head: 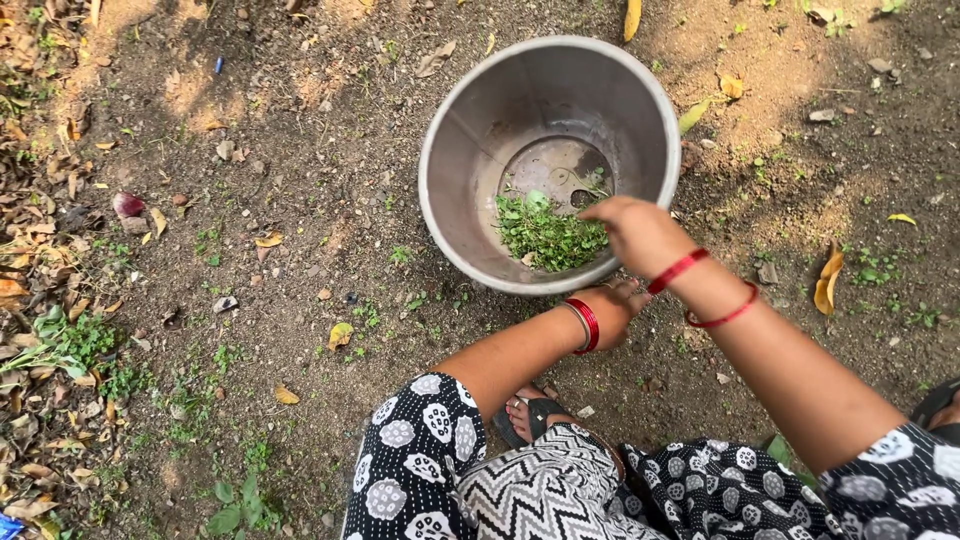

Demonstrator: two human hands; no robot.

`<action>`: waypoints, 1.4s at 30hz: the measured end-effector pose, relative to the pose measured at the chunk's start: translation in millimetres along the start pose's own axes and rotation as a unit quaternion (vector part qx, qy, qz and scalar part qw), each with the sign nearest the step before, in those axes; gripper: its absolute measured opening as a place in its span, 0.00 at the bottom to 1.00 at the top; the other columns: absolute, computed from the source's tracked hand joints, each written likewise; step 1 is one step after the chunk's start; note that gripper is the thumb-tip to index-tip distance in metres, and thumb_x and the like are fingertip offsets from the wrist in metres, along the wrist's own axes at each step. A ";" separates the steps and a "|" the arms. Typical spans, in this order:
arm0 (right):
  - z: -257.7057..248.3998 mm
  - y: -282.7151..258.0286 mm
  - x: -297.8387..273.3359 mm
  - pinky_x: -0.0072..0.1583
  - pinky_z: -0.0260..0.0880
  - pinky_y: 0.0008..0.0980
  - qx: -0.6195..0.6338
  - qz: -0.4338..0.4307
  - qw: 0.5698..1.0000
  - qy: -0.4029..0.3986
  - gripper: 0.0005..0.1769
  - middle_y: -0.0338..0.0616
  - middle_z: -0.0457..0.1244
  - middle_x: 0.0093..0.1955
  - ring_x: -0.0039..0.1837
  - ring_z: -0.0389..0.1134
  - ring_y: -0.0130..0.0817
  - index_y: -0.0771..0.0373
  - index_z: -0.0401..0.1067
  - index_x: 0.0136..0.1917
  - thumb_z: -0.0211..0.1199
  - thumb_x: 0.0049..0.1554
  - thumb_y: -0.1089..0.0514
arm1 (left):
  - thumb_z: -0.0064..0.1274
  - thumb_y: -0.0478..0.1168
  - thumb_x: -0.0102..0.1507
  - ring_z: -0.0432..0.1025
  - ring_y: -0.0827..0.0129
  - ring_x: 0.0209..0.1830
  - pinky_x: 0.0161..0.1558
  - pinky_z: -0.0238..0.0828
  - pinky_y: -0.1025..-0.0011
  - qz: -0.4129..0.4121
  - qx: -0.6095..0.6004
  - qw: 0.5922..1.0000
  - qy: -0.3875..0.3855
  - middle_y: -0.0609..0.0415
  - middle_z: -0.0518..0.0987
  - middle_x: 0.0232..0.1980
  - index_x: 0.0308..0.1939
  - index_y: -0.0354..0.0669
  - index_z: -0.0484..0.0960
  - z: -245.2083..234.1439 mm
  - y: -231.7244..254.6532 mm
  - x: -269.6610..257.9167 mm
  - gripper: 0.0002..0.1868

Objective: Plucking small weeds and green sprigs from the ground and placing them into a metal bowl.

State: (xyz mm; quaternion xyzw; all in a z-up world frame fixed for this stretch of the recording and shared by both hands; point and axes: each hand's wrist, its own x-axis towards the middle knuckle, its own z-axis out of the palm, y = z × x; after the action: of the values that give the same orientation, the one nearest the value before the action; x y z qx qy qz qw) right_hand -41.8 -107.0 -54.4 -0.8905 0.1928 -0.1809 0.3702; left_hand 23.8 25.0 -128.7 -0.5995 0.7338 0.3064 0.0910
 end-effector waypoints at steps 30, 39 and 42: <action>80.8 66.9 24.5 0.48 0.82 0.41 0.438 0.450 0.767 0.131 0.17 0.48 0.67 0.48 0.47 0.73 0.40 0.65 0.65 0.59 0.58 0.56 0.68 | 0.60 0.47 0.58 0.49 0.46 0.80 0.74 0.50 0.54 -0.062 -0.056 0.996 -0.008 0.35 0.51 0.79 0.77 0.44 0.51 -3.5 -9.7 -10.8 0.48; 110.3 40.4 59.7 0.51 0.80 0.44 0.463 0.431 0.768 0.099 0.24 0.47 0.66 0.54 0.51 0.72 0.39 0.61 0.63 0.63 0.65 0.55 0.61 | 0.55 0.43 0.62 0.59 0.51 0.78 0.72 0.61 0.51 -0.093 -0.025 0.994 -0.059 0.41 0.61 0.78 0.71 0.44 0.67 -6.7 -30.4 -10.1 0.32; 97.4 65.3 51.6 0.57 0.76 0.46 0.527 0.407 0.742 0.069 0.28 0.45 0.67 0.61 0.59 0.71 0.36 0.62 0.63 0.68 0.63 0.60 0.45 | 0.57 0.42 0.58 0.53 0.48 0.79 0.73 0.56 0.50 -0.104 -0.053 0.993 -0.008 0.37 0.56 0.78 0.75 0.43 0.58 -9.7 -37.6 -11.1 0.42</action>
State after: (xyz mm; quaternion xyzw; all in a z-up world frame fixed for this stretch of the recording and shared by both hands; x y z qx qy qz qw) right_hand 34.1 -116.7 -157.1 -0.3747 0.4361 -0.1468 0.8049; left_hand 64.1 25.2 -128.2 -0.6744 0.6492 0.3383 0.0964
